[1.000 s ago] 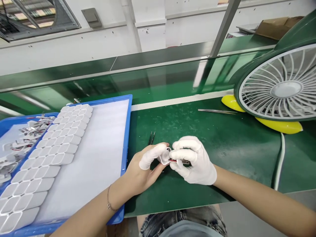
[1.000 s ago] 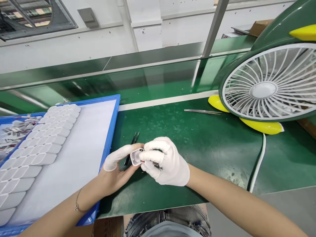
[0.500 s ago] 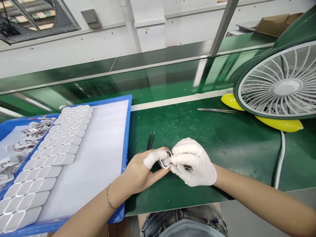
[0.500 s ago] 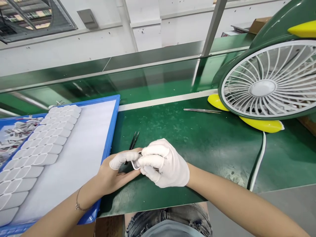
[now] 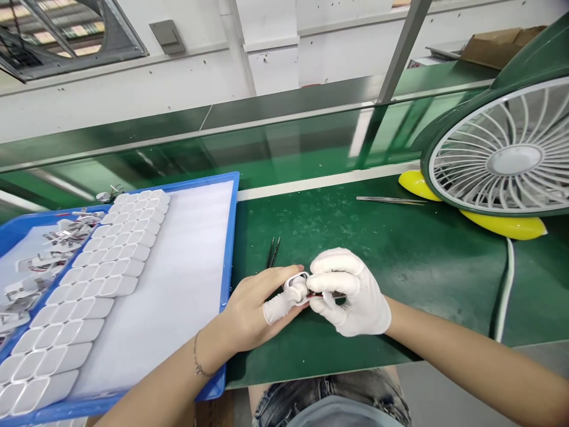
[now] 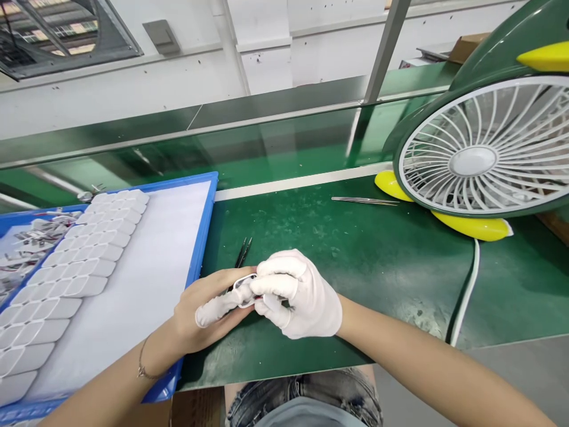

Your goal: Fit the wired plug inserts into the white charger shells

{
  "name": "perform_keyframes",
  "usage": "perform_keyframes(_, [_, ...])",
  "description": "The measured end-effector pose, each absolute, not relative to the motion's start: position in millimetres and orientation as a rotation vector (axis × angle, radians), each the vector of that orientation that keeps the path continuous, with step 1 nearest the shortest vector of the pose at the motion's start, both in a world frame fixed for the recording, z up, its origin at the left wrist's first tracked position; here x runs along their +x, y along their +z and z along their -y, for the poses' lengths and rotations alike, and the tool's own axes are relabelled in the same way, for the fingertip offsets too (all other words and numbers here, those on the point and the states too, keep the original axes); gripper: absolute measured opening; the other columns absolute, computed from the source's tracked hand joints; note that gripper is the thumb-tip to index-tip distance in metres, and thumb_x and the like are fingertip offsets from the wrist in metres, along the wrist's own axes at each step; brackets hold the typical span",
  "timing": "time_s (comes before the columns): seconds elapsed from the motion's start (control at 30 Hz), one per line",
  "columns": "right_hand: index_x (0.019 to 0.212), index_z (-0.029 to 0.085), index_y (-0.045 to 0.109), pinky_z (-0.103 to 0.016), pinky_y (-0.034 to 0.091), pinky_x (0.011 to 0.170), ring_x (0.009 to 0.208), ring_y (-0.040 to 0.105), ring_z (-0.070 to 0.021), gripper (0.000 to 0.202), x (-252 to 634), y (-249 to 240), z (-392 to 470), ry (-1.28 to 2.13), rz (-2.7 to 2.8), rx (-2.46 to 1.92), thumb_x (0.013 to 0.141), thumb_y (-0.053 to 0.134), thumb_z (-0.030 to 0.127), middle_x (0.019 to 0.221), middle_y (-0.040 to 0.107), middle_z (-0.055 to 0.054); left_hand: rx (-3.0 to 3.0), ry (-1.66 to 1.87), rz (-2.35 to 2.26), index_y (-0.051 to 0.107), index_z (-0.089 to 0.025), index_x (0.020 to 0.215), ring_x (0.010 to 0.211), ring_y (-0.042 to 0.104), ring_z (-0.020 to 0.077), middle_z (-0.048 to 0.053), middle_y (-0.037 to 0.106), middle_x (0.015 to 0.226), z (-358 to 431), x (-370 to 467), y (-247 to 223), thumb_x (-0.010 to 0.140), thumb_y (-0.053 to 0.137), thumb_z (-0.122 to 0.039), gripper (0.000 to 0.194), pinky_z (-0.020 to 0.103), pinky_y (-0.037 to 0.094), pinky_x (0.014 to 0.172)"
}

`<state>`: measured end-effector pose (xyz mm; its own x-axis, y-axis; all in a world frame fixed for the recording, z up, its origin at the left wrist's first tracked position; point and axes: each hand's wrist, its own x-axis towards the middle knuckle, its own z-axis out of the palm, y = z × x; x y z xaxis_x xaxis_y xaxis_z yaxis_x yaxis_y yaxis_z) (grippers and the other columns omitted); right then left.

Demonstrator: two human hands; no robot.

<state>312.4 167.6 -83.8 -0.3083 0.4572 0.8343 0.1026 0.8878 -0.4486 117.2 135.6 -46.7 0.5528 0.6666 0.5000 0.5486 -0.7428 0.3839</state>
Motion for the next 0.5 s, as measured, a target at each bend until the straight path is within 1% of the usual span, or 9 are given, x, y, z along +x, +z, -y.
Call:
perform_keyframes(0.03, [0.116, 0.023, 0.051, -0.038, 0.055, 0.079, 0.093, 0.064, -0.0203, 0.030, 313.3, -84.0, -166.9, 0.408, 1.874, -0.433, 0.086, 0.054, 0.021, 0.102, 0.061, -0.008, 2.603, 0.972, -1.015, 0.050, -0.022, 0.126, 0.094, 0.071, 0.0203, 0.012, 0.072, 0.107, -135.3, 117.0, -46.7, 0.084, 0.065, -0.014, 0.045, 0.029, 0.060, 0.078])
perform_keyframes(0.1, [0.125, 0.021, 0.046, -0.042, 0.054, 0.089, 0.111, 0.060, -0.0241, 0.036, 315.2, -84.7, -165.8, 0.510, 1.900, -0.451, 0.090, 0.051, 0.023, 0.119, 0.059, -0.014, 2.596, 1.007, -0.986, 0.049, -0.024, 0.127, 0.100, 0.068, 0.0199, 0.011, 0.070, 0.111, -135.2, 116.8, -47.2, 0.083, 0.064, -0.009, 0.049, 0.030, 0.058, 0.082])
perform_keyframes(0.17, [0.132, 0.019, 0.040, -0.042, 0.052, 0.096, 0.121, 0.056, -0.0234, 0.040, 316.4, -85.6, -165.3, 0.635, 1.932, -0.448, 0.093, 0.047, 0.022, 0.127, 0.056, -0.016, 2.583, 1.027, -0.965, 0.050, -0.025, 0.126, 0.102, 0.066, 0.0193, 0.010, 0.069, 0.113, -135.6, 117.0, -47.9, 0.082, 0.062, -0.004, 0.050, 0.031, 0.057, 0.083])
perform_keyframes(0.27, [0.133, 0.018, 0.040, -0.037, 0.051, 0.098, 0.119, 0.057, -0.0193, 0.038, 316.2, -87.0, -165.9, 0.729, 1.936, -0.451, 0.095, 0.045, 0.018, 0.124, 0.059, -0.015, 2.560, 1.018, -0.940, 0.054, -0.027, 0.118, 0.098, 0.066, 0.0175, 0.007, 0.068, 0.112, -136.7, 118.0, -47.9, 0.083, 0.060, -0.004, 0.043, 0.030, 0.056, 0.081])
perform_keyframes(0.33, [0.132, 0.017, 0.041, -0.037, 0.051, 0.099, 0.118, 0.058, -0.0190, 0.037, 315.5, -87.6, -166.8, 0.707, 1.928, -0.453, 0.095, 0.045, 0.018, 0.123, 0.059, -0.015, 2.539, 1.019, -0.936, 0.056, -0.026, 0.114, 0.097, 0.064, 0.0170, 0.008, 0.067, 0.113, -137.6, 118.4, -47.6, 0.084, 0.059, -0.004, 0.038, 0.029, 0.055, 0.079])
perform_keyframes(0.4, [0.131, 0.016, 0.042, -0.037, 0.051, 0.099, 0.118, 0.058, -0.0193, 0.037, 314.9, -87.9, -167.7, 0.680, 1.928, -0.450, 0.095, 0.045, 0.018, 0.122, 0.060, -0.015, 2.540, 1.020, -0.917, 0.056, -0.026, 0.113, 0.100, 0.063, 0.0181, 0.009, 0.065, 0.116, -138.5, 118.1, -48.0, 0.083, 0.057, -0.001, 0.039, 0.031, 0.054, 0.080])
perform_keyframes(0.5, [0.133, 0.017, 0.040, -0.038, 0.052, 0.097, 0.116, 0.059, -0.0194, 0.038, 314.6, -88.4, -168.1, 0.655, 1.932, -0.454, 0.095, 0.045, 0.019, 0.120, 0.061, -0.014, 2.570, 1.007, -0.854, 0.054, -0.026, 0.115, 0.101, 0.061, 0.0191, 0.010, 0.063, 0.118, -139.3, 117.5, -49.2, 0.080, 0.056, 0.004, 0.046, 0.034, 0.053, 0.082])
